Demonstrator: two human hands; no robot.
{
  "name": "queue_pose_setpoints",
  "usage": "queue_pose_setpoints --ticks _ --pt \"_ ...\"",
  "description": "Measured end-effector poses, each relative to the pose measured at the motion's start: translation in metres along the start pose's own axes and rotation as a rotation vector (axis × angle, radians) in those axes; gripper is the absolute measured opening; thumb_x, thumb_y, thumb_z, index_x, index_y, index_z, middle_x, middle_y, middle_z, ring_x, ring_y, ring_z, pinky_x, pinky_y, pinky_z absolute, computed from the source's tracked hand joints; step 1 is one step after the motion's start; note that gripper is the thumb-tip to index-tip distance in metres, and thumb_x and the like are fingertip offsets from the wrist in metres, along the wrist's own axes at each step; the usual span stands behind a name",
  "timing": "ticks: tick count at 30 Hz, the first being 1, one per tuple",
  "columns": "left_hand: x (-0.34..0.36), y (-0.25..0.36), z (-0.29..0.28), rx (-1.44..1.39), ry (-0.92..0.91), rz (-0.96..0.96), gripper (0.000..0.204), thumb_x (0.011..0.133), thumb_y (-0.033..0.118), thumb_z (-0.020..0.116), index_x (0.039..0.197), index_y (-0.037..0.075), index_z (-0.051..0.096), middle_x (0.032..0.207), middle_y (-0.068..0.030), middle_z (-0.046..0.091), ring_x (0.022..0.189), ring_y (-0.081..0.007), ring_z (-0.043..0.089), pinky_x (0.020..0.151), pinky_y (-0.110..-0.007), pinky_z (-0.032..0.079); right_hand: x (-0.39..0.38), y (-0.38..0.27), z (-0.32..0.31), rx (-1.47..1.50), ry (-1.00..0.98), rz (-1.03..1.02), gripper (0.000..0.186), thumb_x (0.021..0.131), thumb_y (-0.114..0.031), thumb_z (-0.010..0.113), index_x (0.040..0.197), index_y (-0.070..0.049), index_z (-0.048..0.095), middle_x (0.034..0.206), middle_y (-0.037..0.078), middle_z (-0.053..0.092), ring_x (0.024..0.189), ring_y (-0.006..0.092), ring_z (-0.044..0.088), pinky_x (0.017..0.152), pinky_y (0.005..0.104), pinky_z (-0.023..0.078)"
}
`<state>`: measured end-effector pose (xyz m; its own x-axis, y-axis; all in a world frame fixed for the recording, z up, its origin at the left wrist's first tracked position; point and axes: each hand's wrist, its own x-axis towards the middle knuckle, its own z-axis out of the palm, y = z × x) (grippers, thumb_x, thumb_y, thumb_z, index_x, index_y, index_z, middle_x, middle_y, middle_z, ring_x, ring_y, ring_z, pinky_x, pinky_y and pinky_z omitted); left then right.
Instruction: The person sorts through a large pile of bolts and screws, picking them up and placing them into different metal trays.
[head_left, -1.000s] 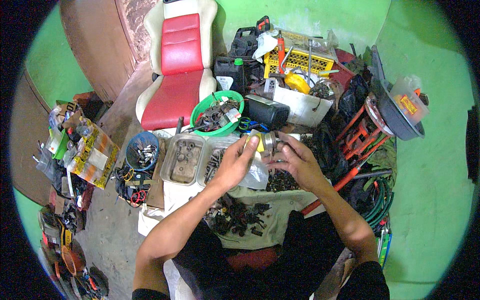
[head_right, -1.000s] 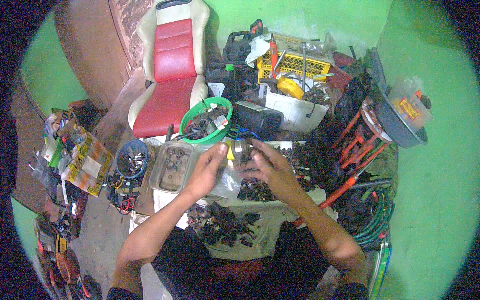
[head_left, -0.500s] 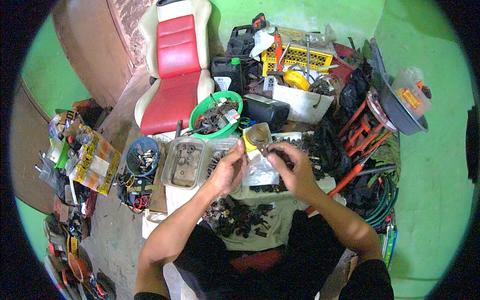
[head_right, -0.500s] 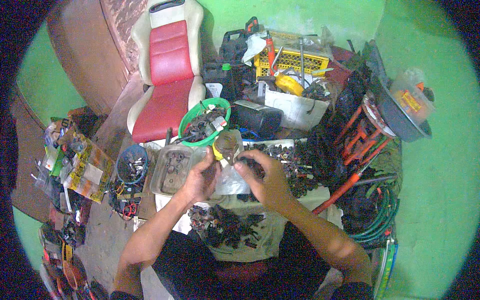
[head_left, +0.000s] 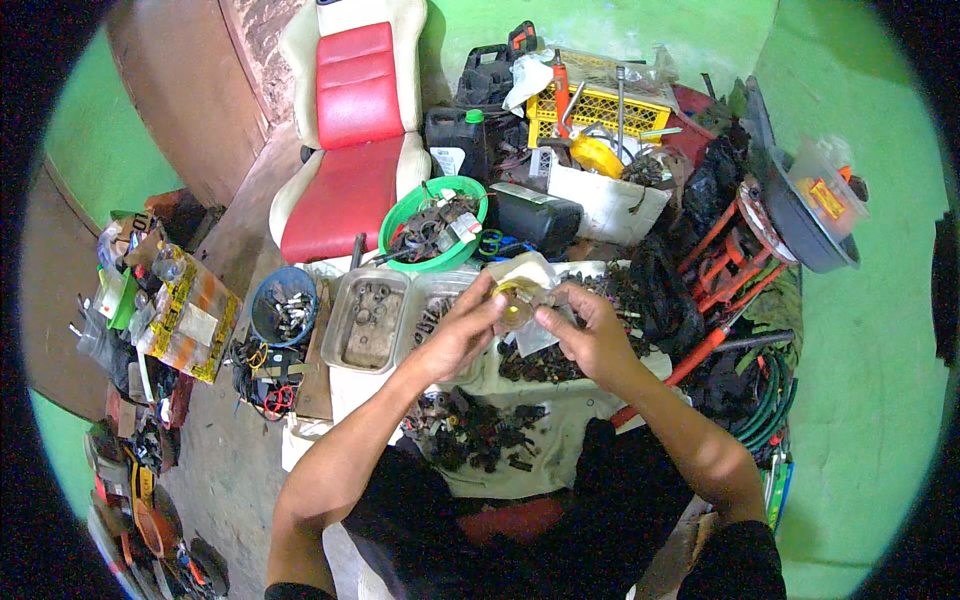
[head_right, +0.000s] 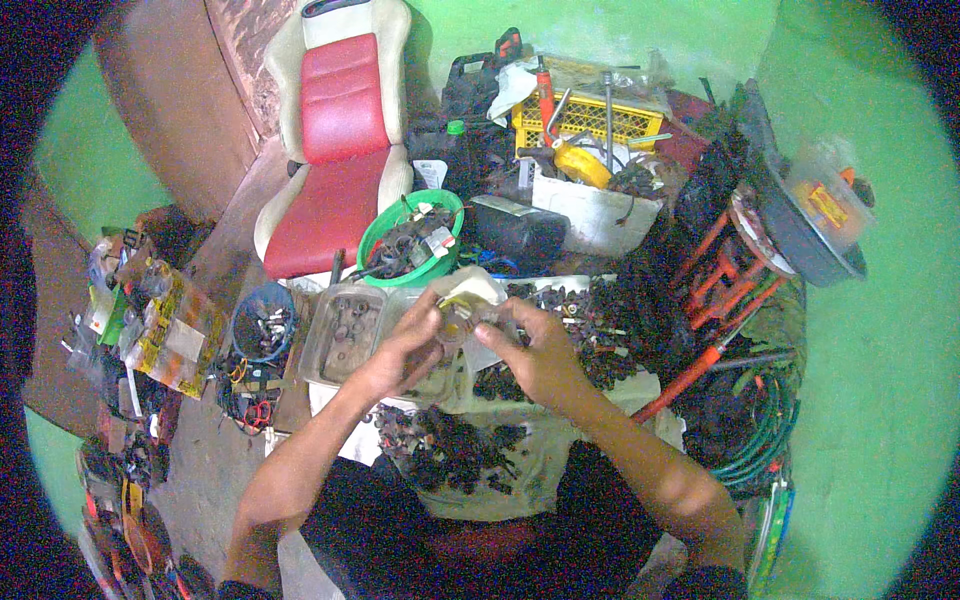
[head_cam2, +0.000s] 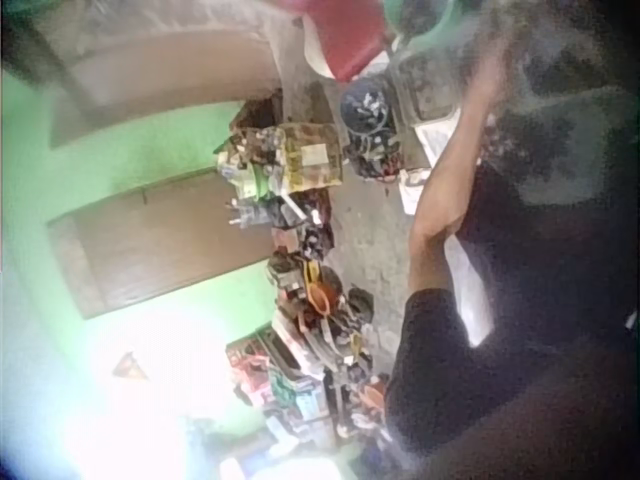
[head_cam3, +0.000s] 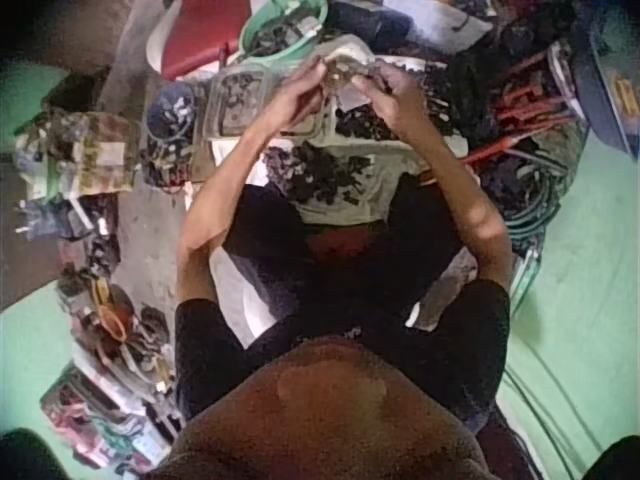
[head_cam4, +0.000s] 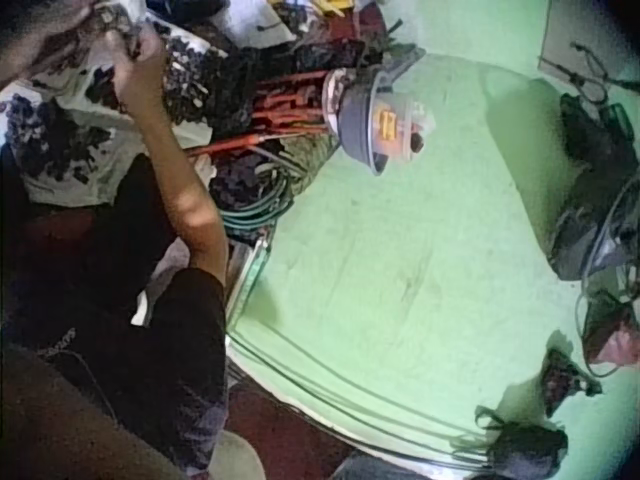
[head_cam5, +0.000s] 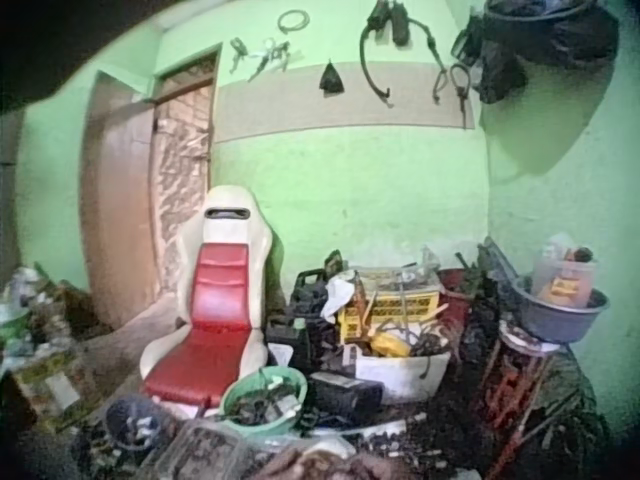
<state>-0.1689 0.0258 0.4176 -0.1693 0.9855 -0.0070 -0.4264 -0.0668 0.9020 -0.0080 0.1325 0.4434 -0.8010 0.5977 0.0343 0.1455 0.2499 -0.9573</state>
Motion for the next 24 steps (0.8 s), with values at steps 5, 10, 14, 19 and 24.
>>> queue_pose_setpoints --ticks 5,10,14,19,24 --pt "0.001 0.001 0.019 0.103 0.103 0.014 0.047 0.095 0.041 0.037 0.123 0.004 0.037 0.117 -0.0083 0.045 0.110 -0.0160 0.041 0.097 -0.030 0.031 0.000 0.000 0.000 -0.053 -0.150 -0.109 0.026 0.088 -0.021 0.055 0.102 0.001 0.058 0.090 0.010 0.062 0.082 0.0166 0.058 0.077 0.0313 0.044" --pt "0.012 -0.017 0.018 0.087 0.226 0.019 0.036 0.093 0.032 0.028 0.104 0.004 0.048 0.094 -0.0067 0.049 0.090 -0.0151 0.044 0.082 -0.031 0.037 0.000 0.012 0.009 0.059 -0.230 -0.156 0.025 0.091 -0.018 0.051 0.105 0.002 0.056 0.087 0.008 0.062 0.081 0.0114 0.055 0.074 0.0285 0.044" --pt "0.018 -0.032 0.004 0.162 0.243 0.078 0.036 0.091 0.030 0.026 0.098 0.002 0.048 0.089 -0.0072 0.049 0.084 -0.0162 0.043 0.078 -0.030 0.037 0.005 0.020 0.007 -0.058 -0.233 -0.236 0.022 0.089 -0.018 0.053 0.102 0.000 0.056 0.080 0.011 0.061 0.073 0.0151 0.057 0.068 0.0310 0.046" --pt "0.019 -0.036 0.000 0.340 0.274 0.072 0.038 0.091 0.032 0.028 0.095 0.000 0.049 0.089 -0.0079 0.051 0.081 -0.0161 0.043 0.076 -0.029 0.036 0.001 0.014 0.011 -0.401 -0.040 -0.419 0.018 0.085 -0.015 0.056 0.095 0.000 0.057 0.081 0.018 0.060 0.065 0.0294 0.060 0.061 0.0360 0.046" --pt "0.017 -0.023 0.005 0.349 0.322 0.025 0.038 0.093 0.035 0.028 0.099 0.003 0.047 0.091 -0.0074 0.048 0.084 -0.0157 0.042 0.079 -0.030 0.035 -0.007 -0.001 0.021 -0.827 0.172 -0.413 0.017 0.087 -0.015 0.054 0.088 0.001 0.056 0.071 0.016 0.056 0.060 0.0209 0.056 0.057 0.0347 0.043"
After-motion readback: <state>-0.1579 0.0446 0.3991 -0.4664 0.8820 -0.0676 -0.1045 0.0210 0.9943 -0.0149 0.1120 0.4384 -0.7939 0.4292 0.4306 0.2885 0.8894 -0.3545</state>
